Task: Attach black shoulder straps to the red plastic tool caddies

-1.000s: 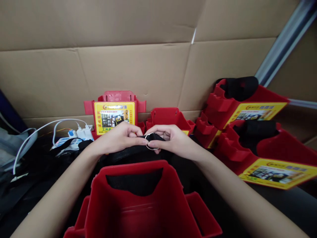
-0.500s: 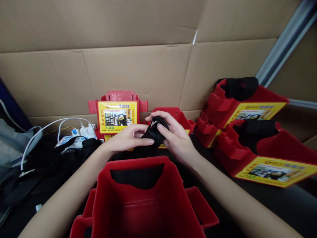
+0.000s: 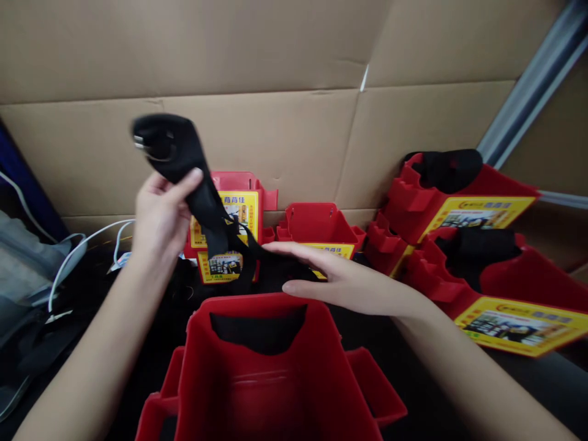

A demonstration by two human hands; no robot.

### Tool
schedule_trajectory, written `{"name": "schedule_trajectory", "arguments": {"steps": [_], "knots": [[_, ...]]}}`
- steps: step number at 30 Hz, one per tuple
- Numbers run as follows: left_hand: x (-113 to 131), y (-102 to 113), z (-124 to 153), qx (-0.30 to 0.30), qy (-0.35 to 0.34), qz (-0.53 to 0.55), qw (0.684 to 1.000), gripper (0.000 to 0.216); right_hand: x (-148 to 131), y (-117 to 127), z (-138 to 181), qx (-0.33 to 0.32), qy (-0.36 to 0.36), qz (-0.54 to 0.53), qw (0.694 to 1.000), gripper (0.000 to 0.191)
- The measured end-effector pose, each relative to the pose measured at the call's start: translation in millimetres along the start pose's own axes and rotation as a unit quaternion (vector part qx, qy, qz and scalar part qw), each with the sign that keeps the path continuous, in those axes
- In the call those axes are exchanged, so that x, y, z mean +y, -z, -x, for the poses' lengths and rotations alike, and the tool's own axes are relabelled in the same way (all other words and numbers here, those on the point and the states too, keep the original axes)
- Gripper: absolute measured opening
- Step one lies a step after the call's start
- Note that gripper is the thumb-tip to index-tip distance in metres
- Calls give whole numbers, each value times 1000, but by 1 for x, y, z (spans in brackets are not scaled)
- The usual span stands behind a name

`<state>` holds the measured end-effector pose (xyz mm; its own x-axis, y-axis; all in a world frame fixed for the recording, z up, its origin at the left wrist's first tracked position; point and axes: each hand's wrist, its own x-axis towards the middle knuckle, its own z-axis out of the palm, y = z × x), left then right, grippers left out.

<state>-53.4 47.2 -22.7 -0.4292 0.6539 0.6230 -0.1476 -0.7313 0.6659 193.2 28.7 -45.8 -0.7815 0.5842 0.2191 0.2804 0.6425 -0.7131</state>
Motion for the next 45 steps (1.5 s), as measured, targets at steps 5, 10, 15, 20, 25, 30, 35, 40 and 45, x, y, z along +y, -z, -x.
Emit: {"name": "schedule_trajectory", "arguments": {"steps": [5, 10, 15, 20, 25, 30, 35, 40, 45], "knots": [[44, 19, -9, 53, 35, 53, 997, 7, 6, -2, -6, -20, 35, -47, 998, 41], [53, -12, 36, -98, 151, -47, 982, 15, 18, -7, -15, 52, 2, -1, 999, 32], [33, -38, 72, -388, 111, -223, 887, 14, 24, 2, -16, 107, 20, 84, 990, 22], [22, -26, 74, -618, 62, -378, 687, 15, 26, 10, -12, 144, 30, 103, 984, 21], [41, -26, 70, -715, 21, -313, 625, 36, 24, 15, -11, 159, 55, 142, 976, 21], [50, -13, 49, -535, -75, -424, 727, 18, -4, 12, 3, 165, 138, 185, 959, 18], [22, 7, 36, -362, -38, -614, 700, 40, -16, -19, 12, -77, 38, 249, 965, 35], [2, -3, 31, -436, -8, -573, 694, 34, 2, -40, 4, -177, -68, 266, 945, 19], [18, -22, 44, -414, -5, -481, 772, 17, 6, -39, 5, -234, -182, 318, 900, 29]]}}
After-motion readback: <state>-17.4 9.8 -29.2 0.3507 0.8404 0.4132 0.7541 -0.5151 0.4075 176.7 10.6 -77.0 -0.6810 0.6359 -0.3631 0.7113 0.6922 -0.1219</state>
